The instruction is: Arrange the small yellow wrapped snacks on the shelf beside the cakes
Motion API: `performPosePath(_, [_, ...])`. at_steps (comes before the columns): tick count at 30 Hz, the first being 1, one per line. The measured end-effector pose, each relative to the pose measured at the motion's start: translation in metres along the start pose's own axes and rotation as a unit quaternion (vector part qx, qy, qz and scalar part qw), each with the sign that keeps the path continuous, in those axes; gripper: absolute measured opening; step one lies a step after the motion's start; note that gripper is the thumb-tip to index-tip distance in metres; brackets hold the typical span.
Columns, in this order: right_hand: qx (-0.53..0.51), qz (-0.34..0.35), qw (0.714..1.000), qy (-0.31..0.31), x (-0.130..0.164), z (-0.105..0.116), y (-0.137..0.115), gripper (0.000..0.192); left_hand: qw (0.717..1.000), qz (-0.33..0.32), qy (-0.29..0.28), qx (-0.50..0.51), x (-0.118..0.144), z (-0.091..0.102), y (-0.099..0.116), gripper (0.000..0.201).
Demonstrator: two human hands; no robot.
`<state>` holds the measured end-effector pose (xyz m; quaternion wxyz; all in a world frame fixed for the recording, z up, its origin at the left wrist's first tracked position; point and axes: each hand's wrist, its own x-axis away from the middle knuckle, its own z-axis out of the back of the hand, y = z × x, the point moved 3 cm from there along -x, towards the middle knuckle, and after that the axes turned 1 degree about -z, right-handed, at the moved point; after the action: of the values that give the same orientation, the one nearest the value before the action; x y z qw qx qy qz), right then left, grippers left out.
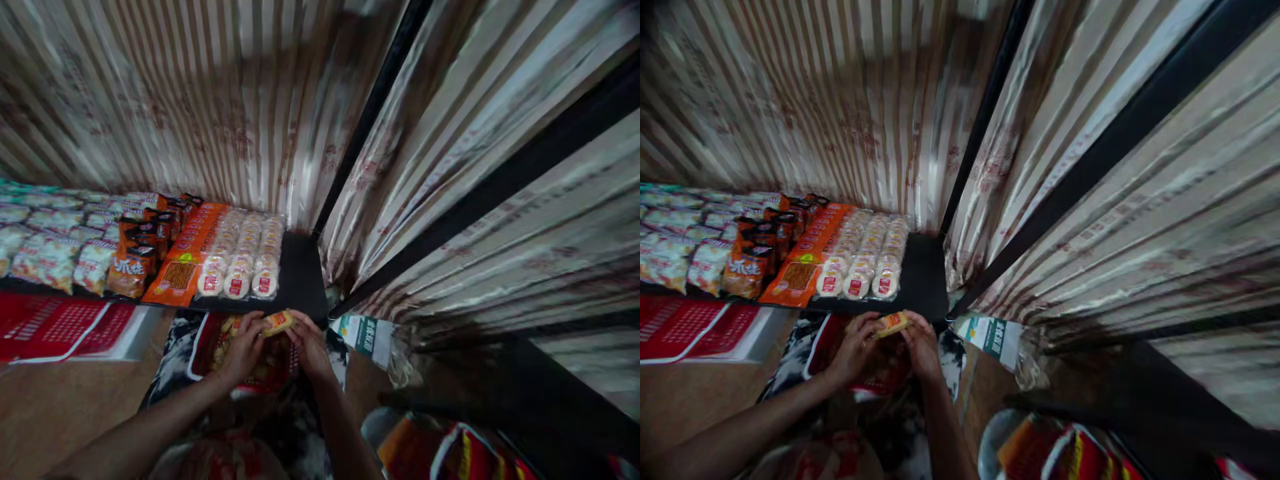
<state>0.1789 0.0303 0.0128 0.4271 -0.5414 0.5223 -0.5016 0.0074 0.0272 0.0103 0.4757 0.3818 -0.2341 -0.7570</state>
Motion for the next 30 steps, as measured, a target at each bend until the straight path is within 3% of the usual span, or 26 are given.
performPosePath(8, [-0.142, -0.088, 0.985, 0.054, -0.004, -0.003, 0.005, 0.023, 0.998, -0.053, 0.001, 0.016, -0.001, 0.005, 0.006, 0.034])
performPosePath(17, [-0.129, -0.094, 0.985, 0.068, -0.005, 0.004, 0.01, 0.05, 0.995, 0.013, -0.036, 0.089, -0.022, 0.007, 0.0, 0.029])
performPosePath(23, [-0.111, -0.085, 0.989, 0.045, -0.006, 0.007, 0.022, 0.046, 0.989, 0.058, -0.077, 0.108, -0.039, 0.01, -0.005, 0.027])
performPosePath(30, [-0.063, -0.092, 0.993, 0.046, -0.003, 0.008, 0.02, 0.047, 0.984, 0.039, -0.125, 0.124, -0.058, 0.01, -0.007, 0.031])
